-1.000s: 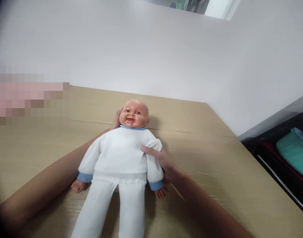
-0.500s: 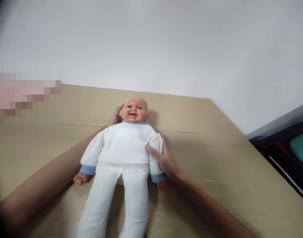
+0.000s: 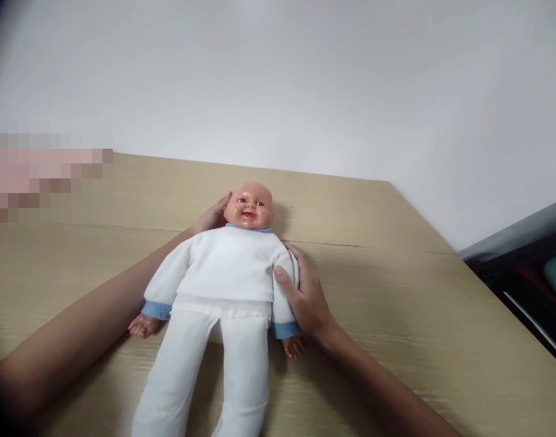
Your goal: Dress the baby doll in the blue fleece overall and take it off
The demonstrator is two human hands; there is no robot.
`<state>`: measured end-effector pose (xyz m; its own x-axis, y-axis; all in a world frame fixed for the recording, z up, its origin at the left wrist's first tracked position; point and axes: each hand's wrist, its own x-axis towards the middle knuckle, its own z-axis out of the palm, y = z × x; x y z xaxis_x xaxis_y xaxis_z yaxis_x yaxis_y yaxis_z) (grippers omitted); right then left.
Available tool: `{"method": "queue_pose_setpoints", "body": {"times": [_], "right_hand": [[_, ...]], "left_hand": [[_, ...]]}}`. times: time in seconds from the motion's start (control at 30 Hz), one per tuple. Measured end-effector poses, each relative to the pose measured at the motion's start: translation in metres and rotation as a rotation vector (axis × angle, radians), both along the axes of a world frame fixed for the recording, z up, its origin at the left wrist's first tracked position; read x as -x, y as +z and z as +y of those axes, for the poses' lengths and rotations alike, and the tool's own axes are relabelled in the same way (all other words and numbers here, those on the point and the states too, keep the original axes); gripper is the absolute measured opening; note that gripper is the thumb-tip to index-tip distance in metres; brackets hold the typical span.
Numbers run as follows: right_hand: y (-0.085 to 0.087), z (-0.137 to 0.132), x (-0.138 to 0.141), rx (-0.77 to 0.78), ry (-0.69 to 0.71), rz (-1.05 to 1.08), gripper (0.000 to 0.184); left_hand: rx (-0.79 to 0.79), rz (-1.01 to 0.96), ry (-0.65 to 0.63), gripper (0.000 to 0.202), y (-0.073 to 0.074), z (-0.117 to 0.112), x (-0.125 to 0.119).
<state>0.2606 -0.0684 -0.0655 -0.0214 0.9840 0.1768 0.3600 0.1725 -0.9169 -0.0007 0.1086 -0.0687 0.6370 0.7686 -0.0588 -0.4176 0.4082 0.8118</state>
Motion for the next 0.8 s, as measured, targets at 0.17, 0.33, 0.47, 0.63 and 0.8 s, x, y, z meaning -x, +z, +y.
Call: {"method": "queue_pose_setpoints", "body": {"times": [0.17, 0.33, 0.47, 0.63, 0.8], "right_hand": [[-0.002, 0.0, -0.001, -0.012, 0.009, -0.063, 0.067], [0.0, 0.001, -0.001, -0.005, 0.022, -0.084, 0.068], [0.001, 0.002, -0.001, -0.009, 0.031, -0.087, 0.066], [0.001, 0.001, -0.001, -0.015, 0.033, -0.087, 0.064], [0.001, 0.002, -0.001, -0.02, 0.037, -0.095, 0.064]], "left_hand": [[0.008, 0.049, 0.044, 0.068, 0.006, 0.003, 0.008], [-0.049, 0.098, 0.099, 0.06, 0.008, 0.003, 0.014], [-0.056, 0.15, 0.073, 0.065, 0.004, 0.004, 0.017], [-0.024, 0.194, 0.048, 0.071, 0.001, 0.004, 0.018], [-0.042, 0.174, 0.02, 0.069, 0.008, -0.004, 0.013]]}}
